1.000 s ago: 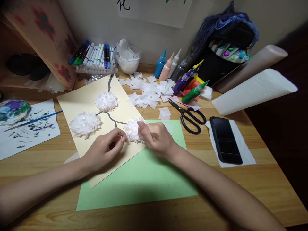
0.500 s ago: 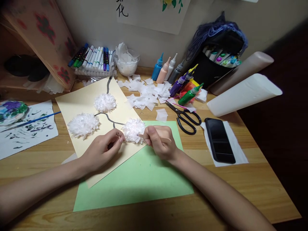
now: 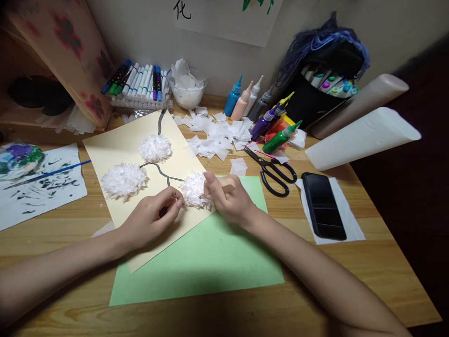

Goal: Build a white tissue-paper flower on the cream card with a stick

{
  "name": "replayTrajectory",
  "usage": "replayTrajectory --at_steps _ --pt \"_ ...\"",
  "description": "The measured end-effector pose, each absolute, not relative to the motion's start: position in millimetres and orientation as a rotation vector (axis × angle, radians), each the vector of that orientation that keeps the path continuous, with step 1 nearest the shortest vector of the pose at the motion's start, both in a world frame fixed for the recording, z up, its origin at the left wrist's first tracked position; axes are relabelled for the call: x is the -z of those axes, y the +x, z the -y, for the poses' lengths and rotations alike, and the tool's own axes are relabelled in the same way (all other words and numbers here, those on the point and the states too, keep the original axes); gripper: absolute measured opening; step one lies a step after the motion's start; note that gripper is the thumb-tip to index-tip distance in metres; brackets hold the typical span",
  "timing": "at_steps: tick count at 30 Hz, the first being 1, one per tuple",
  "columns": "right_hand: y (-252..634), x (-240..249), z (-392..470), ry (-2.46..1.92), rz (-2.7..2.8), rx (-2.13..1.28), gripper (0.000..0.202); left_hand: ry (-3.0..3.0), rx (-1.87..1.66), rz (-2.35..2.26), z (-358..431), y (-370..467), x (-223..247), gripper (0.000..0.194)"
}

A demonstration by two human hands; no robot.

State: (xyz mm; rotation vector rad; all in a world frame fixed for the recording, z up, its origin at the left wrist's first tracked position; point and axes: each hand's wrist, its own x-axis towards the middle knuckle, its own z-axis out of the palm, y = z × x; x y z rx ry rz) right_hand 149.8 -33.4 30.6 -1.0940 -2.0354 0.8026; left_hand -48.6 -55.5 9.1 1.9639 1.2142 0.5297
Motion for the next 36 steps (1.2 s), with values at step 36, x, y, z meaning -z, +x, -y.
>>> replayTrajectory --at_steps 36 --pt "168.1 -13.0 53.8 -0.973 1.913 -0.848 0.048 2.141 -0.527 -1.034 58.4 -51.0 -9.3 0.019"
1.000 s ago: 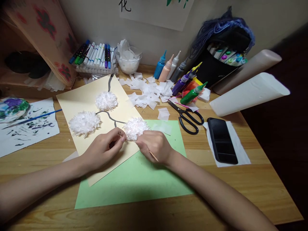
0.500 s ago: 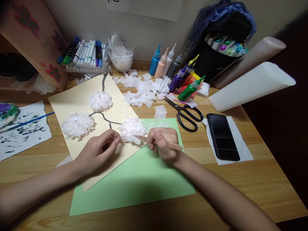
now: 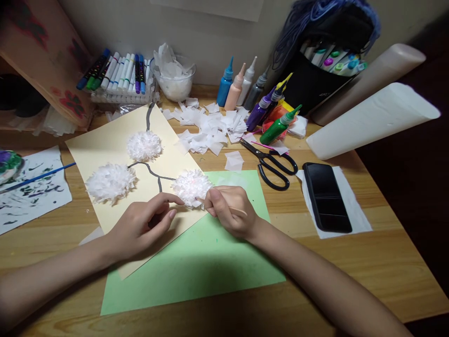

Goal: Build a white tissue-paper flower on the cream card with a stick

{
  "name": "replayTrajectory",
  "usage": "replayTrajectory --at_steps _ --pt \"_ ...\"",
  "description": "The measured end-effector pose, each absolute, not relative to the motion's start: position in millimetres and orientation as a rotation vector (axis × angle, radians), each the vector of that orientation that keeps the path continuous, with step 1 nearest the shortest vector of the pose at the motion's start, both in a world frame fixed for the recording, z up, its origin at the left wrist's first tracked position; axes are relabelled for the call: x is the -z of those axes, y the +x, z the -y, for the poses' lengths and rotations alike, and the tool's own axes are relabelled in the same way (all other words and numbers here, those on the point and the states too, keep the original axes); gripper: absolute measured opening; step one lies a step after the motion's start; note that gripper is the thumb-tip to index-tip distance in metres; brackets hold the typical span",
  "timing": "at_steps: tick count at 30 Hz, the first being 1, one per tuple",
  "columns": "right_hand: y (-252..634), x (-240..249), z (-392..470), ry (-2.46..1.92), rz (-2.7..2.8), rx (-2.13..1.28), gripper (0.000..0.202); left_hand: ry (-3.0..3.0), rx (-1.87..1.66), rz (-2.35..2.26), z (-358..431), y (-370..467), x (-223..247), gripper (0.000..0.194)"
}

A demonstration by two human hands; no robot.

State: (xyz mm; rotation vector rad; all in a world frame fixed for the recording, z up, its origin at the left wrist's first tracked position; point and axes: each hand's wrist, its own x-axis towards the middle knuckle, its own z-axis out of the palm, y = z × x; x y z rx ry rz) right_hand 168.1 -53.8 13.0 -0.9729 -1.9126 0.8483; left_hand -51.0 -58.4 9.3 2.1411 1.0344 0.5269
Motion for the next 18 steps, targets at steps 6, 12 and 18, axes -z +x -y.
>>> replayTrajectory --at_steps 6,12,18 --pt "162.4 -12.9 54.3 -0.776 2.176 -0.565 0.04 2.369 -0.51 -0.941 58.2 -49.4 -6.9 0.033" --pt "168.7 -13.8 59.4 -0.849 2.077 -0.635 0.044 2.559 -0.491 -0.977 59.7 -45.6 -3.3 0.037" --pt "171.0 -8.5 65.4 -1.056 1.656 -0.892 0.054 2.603 -0.478 -1.004 61.0 -45.4 0.0 0.033"
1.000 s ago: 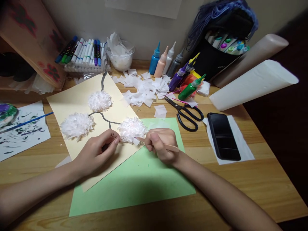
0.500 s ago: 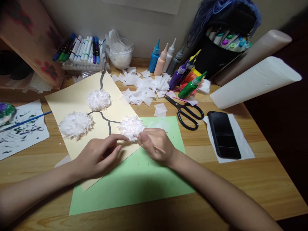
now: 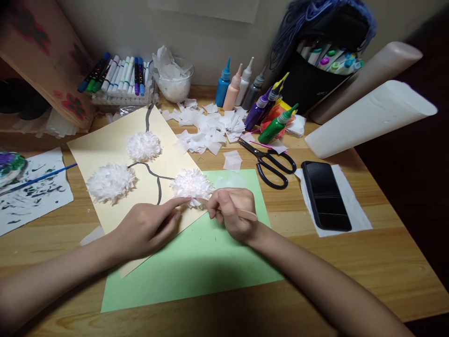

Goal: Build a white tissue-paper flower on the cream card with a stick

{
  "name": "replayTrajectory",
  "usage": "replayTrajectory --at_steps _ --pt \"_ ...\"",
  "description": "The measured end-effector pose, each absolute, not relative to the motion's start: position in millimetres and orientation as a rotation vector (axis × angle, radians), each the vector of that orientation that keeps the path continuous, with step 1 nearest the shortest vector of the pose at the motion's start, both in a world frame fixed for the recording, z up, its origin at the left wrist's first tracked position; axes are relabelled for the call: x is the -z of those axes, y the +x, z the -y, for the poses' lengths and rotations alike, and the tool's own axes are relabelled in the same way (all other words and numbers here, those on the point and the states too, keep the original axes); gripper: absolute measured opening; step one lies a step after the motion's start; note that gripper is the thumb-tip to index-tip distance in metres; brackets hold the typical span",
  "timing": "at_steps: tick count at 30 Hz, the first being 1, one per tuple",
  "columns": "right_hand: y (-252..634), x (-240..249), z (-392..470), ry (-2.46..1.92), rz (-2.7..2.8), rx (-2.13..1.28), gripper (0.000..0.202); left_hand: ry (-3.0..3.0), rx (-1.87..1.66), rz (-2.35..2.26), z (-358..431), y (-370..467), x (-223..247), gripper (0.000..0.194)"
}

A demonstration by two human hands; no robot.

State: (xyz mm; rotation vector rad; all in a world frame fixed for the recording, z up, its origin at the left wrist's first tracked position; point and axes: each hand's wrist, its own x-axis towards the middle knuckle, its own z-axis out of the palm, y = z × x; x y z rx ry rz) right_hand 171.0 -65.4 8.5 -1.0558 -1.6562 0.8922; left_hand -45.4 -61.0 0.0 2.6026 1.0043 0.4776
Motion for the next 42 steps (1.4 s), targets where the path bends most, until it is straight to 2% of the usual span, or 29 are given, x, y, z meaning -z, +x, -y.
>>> replayTrajectory --at_steps 4,15,20,27,29,33,34,38,42 --pt "171.4 -8.7 65.5 -1.064 1.625 -0.906 0.056 2.62 -0.476 -1.004 60.7 -45.8 0.5 0.031" --pt "180.2 -8.3 68.2 -0.78 1.842 -0.602 0.046 2.609 -0.558 -0.934 60.5 -47.1 -1.2 0.025" --pt "180.5 -9.0 73.8 -0.651 1.93 -0.676 0.045 2.533 -0.782 -0.844 62.5 -49.5 -4.3 0.017" --pt "172.4 -20.3 83.4 -0.662 1.968 -0.845 0.047 2.64 -0.805 -0.829 65.7 -52.8 0.0 0.019" --pt "172.9 -22.3 83.0 -0.663 1.986 -0.842 0.046 2.583 -0.856 -0.89 65.8 -52.6 -0.4 0.025" --pt "175.7 -23.7 80.8 -0.646 2.077 -0.778 0.046 2.37 -0.756 -0.954 62.5 -50.3 -4.6 0.053" --pt "176.2 -23.5 80.6 -0.64 2.099 -0.766 0.047 2.316 -0.702 -0.943 61.1 -49.6 -6.5 0.051" --pt "176.8 -21.2 80.5 -0.631 2.063 -0.766 0.049 2.104 -0.543 -0.948 54.9 -46.8 -17.8 0.015" --pt "175.3 -16.1 77.9 -0.66 1.896 -0.873 0.048 1.92 -0.375 -0.989 44.6 -41.0 -32.9 0.013"
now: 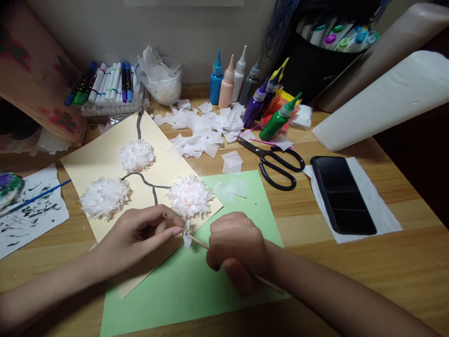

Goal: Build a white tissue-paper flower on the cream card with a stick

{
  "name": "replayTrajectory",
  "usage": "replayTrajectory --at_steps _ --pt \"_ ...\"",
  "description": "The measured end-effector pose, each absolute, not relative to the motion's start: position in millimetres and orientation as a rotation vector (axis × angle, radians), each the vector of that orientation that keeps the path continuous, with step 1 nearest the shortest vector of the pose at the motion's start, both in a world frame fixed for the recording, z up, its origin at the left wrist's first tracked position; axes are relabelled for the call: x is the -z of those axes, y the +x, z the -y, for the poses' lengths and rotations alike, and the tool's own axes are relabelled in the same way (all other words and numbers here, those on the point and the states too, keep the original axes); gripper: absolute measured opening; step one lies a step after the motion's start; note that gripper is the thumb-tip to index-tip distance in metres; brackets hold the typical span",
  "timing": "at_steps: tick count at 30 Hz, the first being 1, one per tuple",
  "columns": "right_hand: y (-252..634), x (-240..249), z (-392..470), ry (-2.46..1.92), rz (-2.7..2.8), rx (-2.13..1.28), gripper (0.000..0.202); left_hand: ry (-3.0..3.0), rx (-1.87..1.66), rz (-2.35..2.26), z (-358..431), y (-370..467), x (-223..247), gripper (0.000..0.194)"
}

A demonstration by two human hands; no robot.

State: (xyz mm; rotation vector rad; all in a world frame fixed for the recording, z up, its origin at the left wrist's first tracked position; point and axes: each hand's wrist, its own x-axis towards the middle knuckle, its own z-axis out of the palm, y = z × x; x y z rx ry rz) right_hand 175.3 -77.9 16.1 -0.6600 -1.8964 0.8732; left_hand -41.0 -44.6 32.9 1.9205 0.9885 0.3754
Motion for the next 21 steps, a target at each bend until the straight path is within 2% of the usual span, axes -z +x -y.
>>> replayTrajectory --at_steps 6,12,21 --pt "173.4 -6.5 73.7 -0.722 1.6 -0.965 0.053 1.97 -0.168 -0.941 25.7 -31.6 -47.7 0.03" --pt "174.6 -7.7 70.8 -0.79 1.314 -1.173 0.057 1.967 -0.101 -0.9 16.9 -28.3 -51.2 0.017" --pt "172.8 -6.4 57.3 -0.879 0.981 -1.216 0.059 1.806 -0.177 -1.112 10.1 -28.7 -43.5 0.027"
